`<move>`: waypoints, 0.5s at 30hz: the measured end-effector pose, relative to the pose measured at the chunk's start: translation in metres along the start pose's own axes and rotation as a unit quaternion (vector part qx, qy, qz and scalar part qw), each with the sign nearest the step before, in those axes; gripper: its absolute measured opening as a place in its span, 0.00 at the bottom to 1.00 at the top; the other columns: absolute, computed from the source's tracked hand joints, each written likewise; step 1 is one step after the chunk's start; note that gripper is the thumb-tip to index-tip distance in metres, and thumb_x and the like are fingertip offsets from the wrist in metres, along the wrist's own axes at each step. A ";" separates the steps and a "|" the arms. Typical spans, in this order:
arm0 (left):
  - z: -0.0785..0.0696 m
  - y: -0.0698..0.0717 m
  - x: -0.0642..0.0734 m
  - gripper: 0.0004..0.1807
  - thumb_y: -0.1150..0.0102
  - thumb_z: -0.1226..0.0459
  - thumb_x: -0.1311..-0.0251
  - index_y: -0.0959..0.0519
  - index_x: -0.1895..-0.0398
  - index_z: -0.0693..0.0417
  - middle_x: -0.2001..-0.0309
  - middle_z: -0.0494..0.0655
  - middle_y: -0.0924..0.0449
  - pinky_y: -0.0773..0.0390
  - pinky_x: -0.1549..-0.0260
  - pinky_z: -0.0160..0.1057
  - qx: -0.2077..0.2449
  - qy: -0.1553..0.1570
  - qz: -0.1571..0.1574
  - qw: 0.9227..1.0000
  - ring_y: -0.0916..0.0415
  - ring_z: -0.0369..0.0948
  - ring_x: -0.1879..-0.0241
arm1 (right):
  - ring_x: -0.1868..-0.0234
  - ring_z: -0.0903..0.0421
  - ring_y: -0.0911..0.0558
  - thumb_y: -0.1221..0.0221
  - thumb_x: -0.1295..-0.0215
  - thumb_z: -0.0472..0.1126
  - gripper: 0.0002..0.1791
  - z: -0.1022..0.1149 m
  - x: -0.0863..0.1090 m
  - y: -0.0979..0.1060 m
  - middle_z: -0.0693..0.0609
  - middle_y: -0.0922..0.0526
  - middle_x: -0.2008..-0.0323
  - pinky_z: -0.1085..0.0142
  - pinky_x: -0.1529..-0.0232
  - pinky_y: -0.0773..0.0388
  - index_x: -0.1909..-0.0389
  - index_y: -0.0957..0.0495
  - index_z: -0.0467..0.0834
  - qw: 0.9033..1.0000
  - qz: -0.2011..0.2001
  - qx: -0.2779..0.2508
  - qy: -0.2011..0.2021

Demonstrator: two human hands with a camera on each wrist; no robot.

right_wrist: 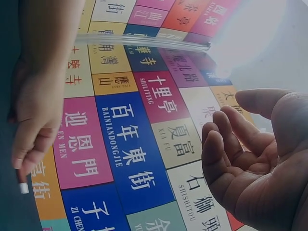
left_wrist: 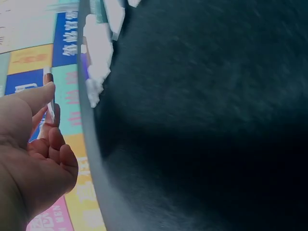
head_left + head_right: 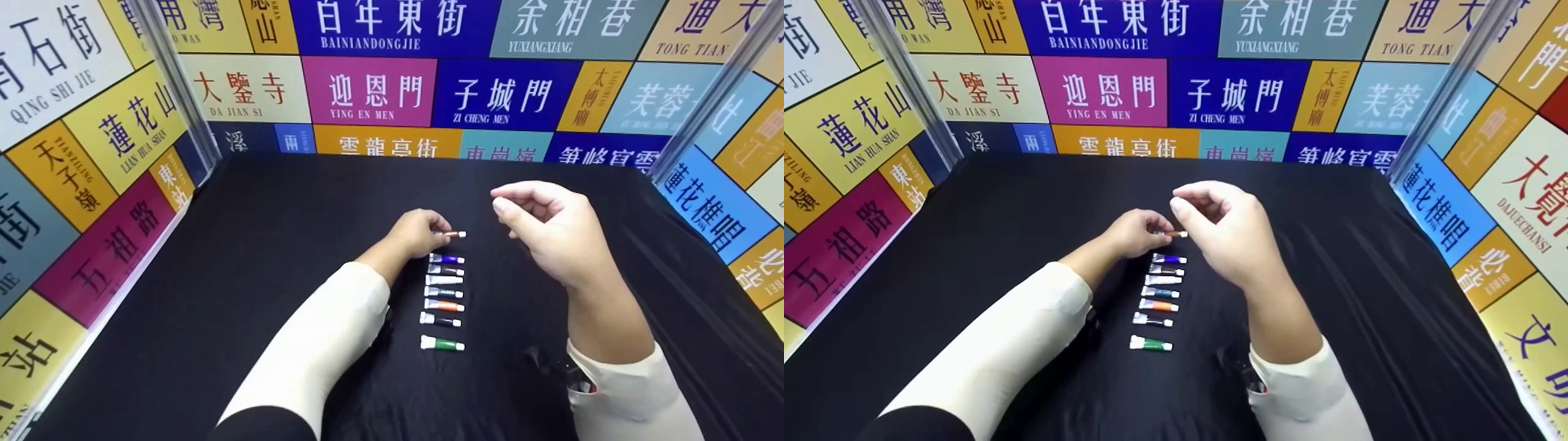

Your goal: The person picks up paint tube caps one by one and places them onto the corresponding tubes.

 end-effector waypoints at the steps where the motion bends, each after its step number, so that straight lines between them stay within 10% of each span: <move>1: 0.001 -0.002 -0.001 0.08 0.30 0.59 0.32 0.10 0.53 0.47 0.56 0.43 0.10 0.21 0.42 0.40 -0.005 0.003 0.004 1.000 0.21 0.39 0.55 | 0.67 0.56 0.16 0.33 0.26 0.46 0.12 0.000 0.000 0.001 0.54 0.10 0.62 0.72 0.64 0.16 0.48 0.10 0.46 1.000 -0.002 0.000 -0.001; 15: 0.004 -0.016 -0.007 0.08 0.32 0.58 0.31 0.09 0.54 0.46 0.56 0.40 0.08 0.21 0.41 0.38 -0.055 0.054 0.044 0.996 0.20 0.38 0.55 | 0.69 0.57 0.17 0.32 0.26 0.48 0.13 -0.012 -0.008 0.000 0.59 0.13 0.68 0.71 0.66 0.17 0.50 0.10 0.45 1.000 -0.003 0.006 -0.019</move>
Point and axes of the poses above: each hand's wrist, its own x-axis away from the middle knuckle, its own y-axis out of the back of the hand, z = x × y, the point moved 3 cm from there along -x, towards the middle knuckle
